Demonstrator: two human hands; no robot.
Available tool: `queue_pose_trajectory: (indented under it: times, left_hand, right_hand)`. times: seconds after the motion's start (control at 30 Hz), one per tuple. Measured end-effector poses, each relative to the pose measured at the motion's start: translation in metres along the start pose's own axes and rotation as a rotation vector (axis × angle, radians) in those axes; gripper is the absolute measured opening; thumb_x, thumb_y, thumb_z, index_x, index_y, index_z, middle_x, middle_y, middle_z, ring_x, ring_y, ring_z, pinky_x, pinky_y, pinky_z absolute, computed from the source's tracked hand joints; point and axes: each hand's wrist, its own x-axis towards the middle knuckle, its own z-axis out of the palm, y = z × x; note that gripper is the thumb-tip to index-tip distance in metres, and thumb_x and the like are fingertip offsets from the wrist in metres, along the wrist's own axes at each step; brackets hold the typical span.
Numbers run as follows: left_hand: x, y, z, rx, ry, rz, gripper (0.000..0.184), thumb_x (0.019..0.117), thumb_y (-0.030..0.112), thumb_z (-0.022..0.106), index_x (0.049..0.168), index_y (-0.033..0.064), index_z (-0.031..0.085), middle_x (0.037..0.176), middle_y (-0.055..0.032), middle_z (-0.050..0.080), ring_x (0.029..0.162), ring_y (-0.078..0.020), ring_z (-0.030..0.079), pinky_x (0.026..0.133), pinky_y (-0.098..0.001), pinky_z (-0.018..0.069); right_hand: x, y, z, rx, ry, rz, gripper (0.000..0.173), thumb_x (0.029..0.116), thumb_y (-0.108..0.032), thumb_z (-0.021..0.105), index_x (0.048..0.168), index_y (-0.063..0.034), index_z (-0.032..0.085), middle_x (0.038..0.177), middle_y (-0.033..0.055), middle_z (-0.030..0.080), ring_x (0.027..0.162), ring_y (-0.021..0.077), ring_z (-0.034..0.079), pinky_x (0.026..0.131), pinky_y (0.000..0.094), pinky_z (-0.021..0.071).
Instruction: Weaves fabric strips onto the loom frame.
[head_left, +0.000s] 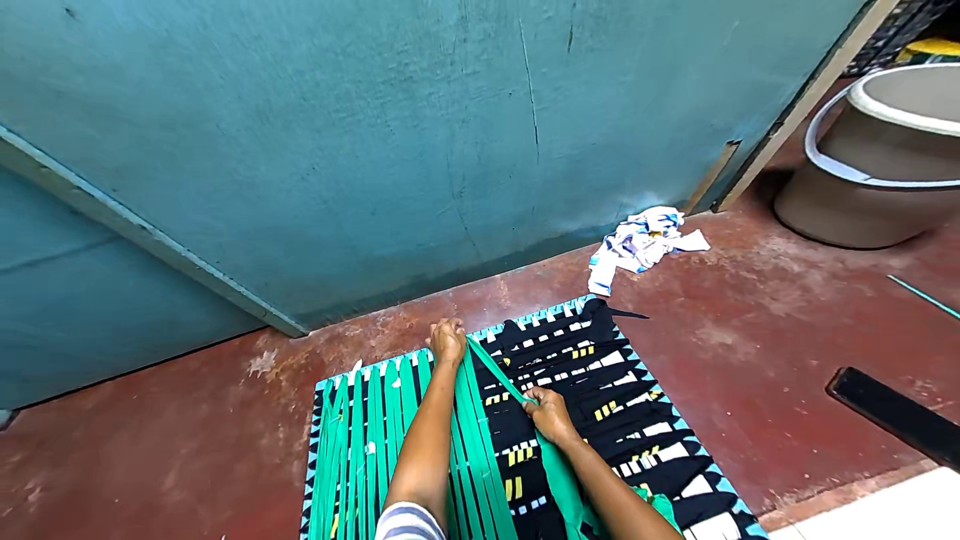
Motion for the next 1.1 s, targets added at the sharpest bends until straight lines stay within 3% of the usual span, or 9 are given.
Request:
queue_pose_trajectory:
  times: [0.07, 0.13, 0.27, 0.37, 0.57, 0.77, 0.97, 1.1]
  left_hand:
    - [-0.021, -0.004, 0.015, -0.042, 0.206, 0.202, 0.030, 0.0995, 0.006, 0.053, 0.121, 0.0053, 0.073, 0.131, -0.0163, 0.067, 0.130, -0.0386, 0.055, 0.105, -0.0588, 0.0397]
    - [-0.049, -0.010, 0.038, -0.081, 0.297, 0.448, 0.032, 0.0947, -0.002, 0.051, 0.113, 0.0028, 0.076, 0.123, -0.0170, 0.071, 0.122, -0.0405, 0.062, 0.098, -0.0598, 0.0452]
    - [-0.109, -0.016, 0.073, -0.038, 0.147, 0.734, 0.043, 0.0842, -0.011, 0.056, 0.119, 0.0064, 0.075, 0.129, -0.0141, 0.070, 0.126, -0.0424, 0.060, 0.094, -0.0634, 0.0471]
    - [-0.138, -0.014, 0.080, 0.027, 0.072, 0.776, 0.045, 0.0842, -0.009, 0.059, 0.124, 0.0081, 0.073, 0.136, -0.0148, 0.066, 0.134, -0.0468, 0.052, 0.097, -0.0663, 0.0432]
    - [-0.182, -0.001, 0.062, 0.024, 0.100, 0.809, 0.019, 0.0830, -0.004, 0.063, 0.096, -0.0005, 0.076, 0.128, -0.0179, 0.069, 0.135, -0.0466, 0.051, 0.101, -0.0662, 0.0405]
    - [-0.243, -0.009, 0.050, -0.019, 0.136, 0.849, 0.016, 0.0894, 0.003, 0.060, 0.095, -0.0015, 0.075, 0.123, -0.0201, 0.069, 0.128, -0.0475, 0.056, 0.095, -0.0643, 0.0456]
    - [-0.312, -0.025, 0.048, -0.068, 0.247, 0.915, 0.019, 0.0918, 0.009, 0.059, 0.094, -0.0010, 0.075, 0.126, -0.0211, 0.068, 0.124, -0.0470, 0.059, 0.094, -0.0624, 0.0493]
    - [-0.368, -0.040, 0.063, -0.107, 0.337, 0.950, 0.019, 0.0882, 0.008, 0.058, 0.089, 0.0003, 0.075, 0.123, -0.0228, 0.069, 0.116, -0.0450, 0.063, 0.095, -0.0563, 0.0523]
  right_hand:
    - [0.003, 0.003, 0.000, 0.041, -0.015, -0.002, 0.019, 0.1002, -0.006, 0.061, 0.114, 0.0042, 0.070, 0.105, 0.0211, 0.071, 0.096, 0.0297, 0.068, 0.092, 0.0455, 0.0519]
    - [0.002, 0.005, 0.000, 0.062, -0.016, -0.007, 0.020, 0.1005, -0.006, 0.060, 0.115, 0.0041, 0.069, 0.105, 0.0208, 0.070, 0.095, 0.0286, 0.068, 0.092, 0.0439, 0.0521]
    - [-0.012, 0.002, -0.006, 0.099, -0.014, -0.092, 0.021, 0.1001, -0.004, 0.060, 0.117, 0.0055, 0.068, 0.104, 0.0206, 0.070, 0.093, 0.0263, 0.067, 0.090, 0.0414, 0.0530]
    - [-0.037, -0.007, -0.019, 0.139, -0.063, -0.162, 0.018, 0.0998, -0.003, 0.058, 0.112, 0.0072, 0.066, 0.096, 0.0174, 0.067, 0.086, 0.0212, 0.064, 0.085, 0.0376, 0.0526]
    - [-0.100, -0.002, -0.031, 0.197, -0.229, -0.216, 0.017, 0.1032, -0.009, 0.057, 0.108, 0.0045, 0.065, 0.085, 0.0056, 0.059, 0.072, 0.0086, 0.053, 0.071, 0.0269, 0.0467]
    - [-0.161, 0.033, -0.042, 0.312, -0.402, -0.320, 0.018, 0.1062, -0.009, 0.047, 0.101, 0.0011, 0.061, 0.068, -0.0064, 0.047, 0.058, 0.0024, 0.047, 0.062, 0.0214, 0.0445]
    - [-0.236, 0.062, -0.078, 0.213, -0.398, -0.381, 0.018, 0.1054, -0.011, 0.048, 0.100, 0.0008, 0.062, 0.066, -0.0061, 0.049, 0.055, 0.0016, 0.046, 0.058, 0.0206, 0.0430]
    - [-0.295, 0.094, -0.075, 0.115, -0.410, -0.423, 0.026, 0.1057, -0.018, 0.050, 0.104, 0.0031, 0.064, 0.067, -0.0023, 0.050, 0.054, 0.0037, 0.046, 0.056, 0.0232, 0.0433]
